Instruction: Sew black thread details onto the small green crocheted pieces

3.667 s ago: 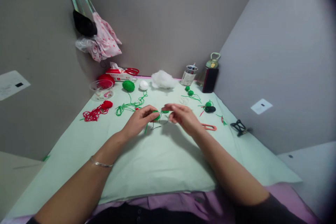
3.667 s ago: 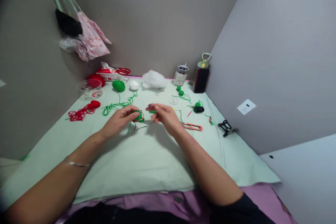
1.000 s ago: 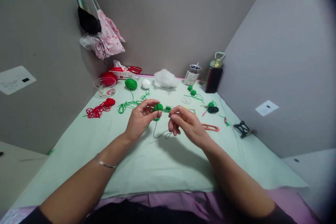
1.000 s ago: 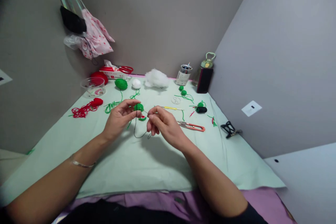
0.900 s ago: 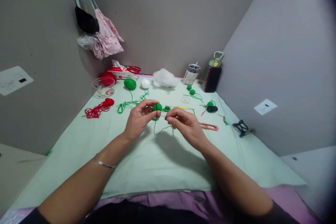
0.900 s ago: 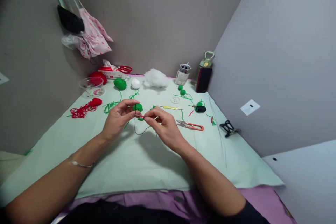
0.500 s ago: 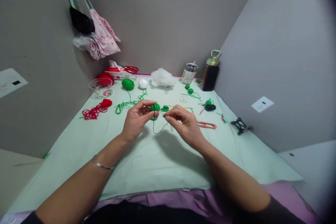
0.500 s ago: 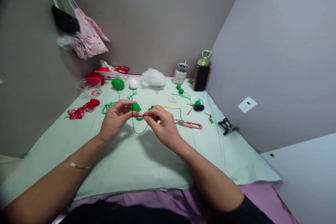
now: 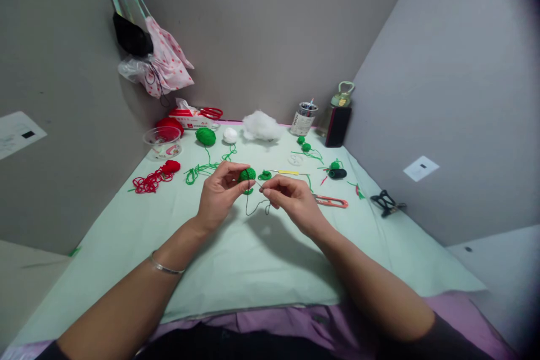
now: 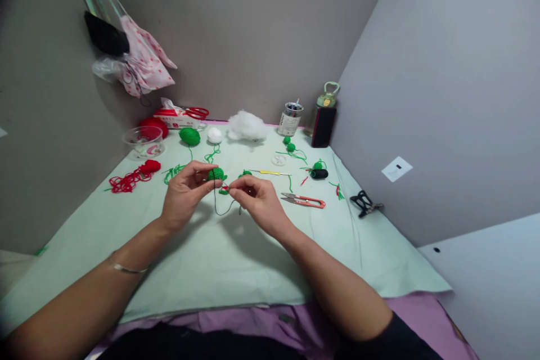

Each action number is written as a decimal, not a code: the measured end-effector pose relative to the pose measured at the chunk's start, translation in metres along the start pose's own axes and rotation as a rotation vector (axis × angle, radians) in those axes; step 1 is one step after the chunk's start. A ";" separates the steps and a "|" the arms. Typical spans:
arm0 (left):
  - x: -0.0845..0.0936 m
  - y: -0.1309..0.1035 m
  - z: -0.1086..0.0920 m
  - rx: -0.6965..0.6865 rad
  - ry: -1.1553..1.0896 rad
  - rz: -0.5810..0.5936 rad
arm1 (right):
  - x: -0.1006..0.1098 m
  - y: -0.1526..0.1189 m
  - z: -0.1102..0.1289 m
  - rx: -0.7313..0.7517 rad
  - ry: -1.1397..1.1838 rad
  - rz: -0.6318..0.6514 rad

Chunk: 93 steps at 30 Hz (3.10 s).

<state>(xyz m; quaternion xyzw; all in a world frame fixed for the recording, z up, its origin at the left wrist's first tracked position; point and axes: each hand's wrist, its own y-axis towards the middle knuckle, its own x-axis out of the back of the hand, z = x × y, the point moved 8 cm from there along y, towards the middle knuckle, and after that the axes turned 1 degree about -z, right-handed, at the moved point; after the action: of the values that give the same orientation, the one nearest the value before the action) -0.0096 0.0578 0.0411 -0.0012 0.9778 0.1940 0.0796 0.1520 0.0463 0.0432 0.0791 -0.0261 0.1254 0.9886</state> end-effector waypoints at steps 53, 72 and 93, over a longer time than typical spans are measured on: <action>-0.008 -0.002 0.006 0.109 -0.116 0.094 | -0.003 -0.009 0.033 0.440 -0.421 0.015; -0.016 -0.006 0.001 0.091 -0.113 0.143 | -0.003 -0.009 0.029 0.489 -0.312 -0.066; -0.016 -0.009 0.001 0.088 -0.050 0.100 | 0.000 -0.007 0.023 0.444 -0.349 -0.116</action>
<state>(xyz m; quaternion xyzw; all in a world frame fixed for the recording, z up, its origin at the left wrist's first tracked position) 0.0070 0.0491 0.0393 0.0560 0.9819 0.1547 0.0940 0.1530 0.0355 0.0651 0.3155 -0.1630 0.0557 0.9332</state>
